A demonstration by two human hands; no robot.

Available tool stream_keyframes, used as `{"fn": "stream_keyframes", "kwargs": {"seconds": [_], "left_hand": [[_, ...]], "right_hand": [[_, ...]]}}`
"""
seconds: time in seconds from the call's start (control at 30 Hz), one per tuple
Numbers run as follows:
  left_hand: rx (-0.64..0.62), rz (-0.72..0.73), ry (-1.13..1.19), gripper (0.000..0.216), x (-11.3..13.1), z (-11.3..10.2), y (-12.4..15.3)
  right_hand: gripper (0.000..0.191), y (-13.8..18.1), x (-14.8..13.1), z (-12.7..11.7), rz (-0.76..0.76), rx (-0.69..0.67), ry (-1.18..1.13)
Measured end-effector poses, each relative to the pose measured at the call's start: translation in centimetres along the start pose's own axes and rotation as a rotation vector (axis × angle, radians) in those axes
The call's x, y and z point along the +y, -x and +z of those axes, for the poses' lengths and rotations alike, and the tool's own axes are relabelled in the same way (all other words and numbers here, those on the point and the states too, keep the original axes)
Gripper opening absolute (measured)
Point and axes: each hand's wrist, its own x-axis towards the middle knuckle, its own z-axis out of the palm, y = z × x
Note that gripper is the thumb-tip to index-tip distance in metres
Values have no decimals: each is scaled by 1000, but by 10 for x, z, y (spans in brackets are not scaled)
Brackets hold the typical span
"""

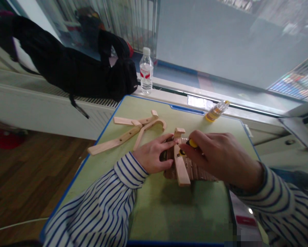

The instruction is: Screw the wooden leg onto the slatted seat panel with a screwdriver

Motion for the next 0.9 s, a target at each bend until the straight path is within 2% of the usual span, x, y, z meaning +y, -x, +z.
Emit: {"fn": "stream_keyframes", "kwargs": {"seconds": [0.17, 0.27, 0.47, 0.6, 0.7, 0.8, 0.9], "left_hand": [[7, -14, -21, 68, -1, 0, 0], [28, 2, -50, 57, 1, 2, -3], [259, -10, -182, 35, 8, 7, -6], [370, 101, -48, 33, 13, 8, -4], [319, 171, 89, 35, 15, 12, -6], [247, 109, 137, 26, 14, 17, -10], [235, 69, 170, 29, 12, 20, -11]], "right_hand": [[34, 6, 1, 7, 63, 97, 18], [33, 5, 1, 8, 76, 105, 16], [34, 3, 2, 7, 84, 98, 17], [34, 4, 2, 7, 88, 88, 19], [33, 3, 0, 7, 79, 87, 29], [34, 1, 0, 5, 71, 68, 44], [34, 0, 2, -3, 72, 2, 25]]}}
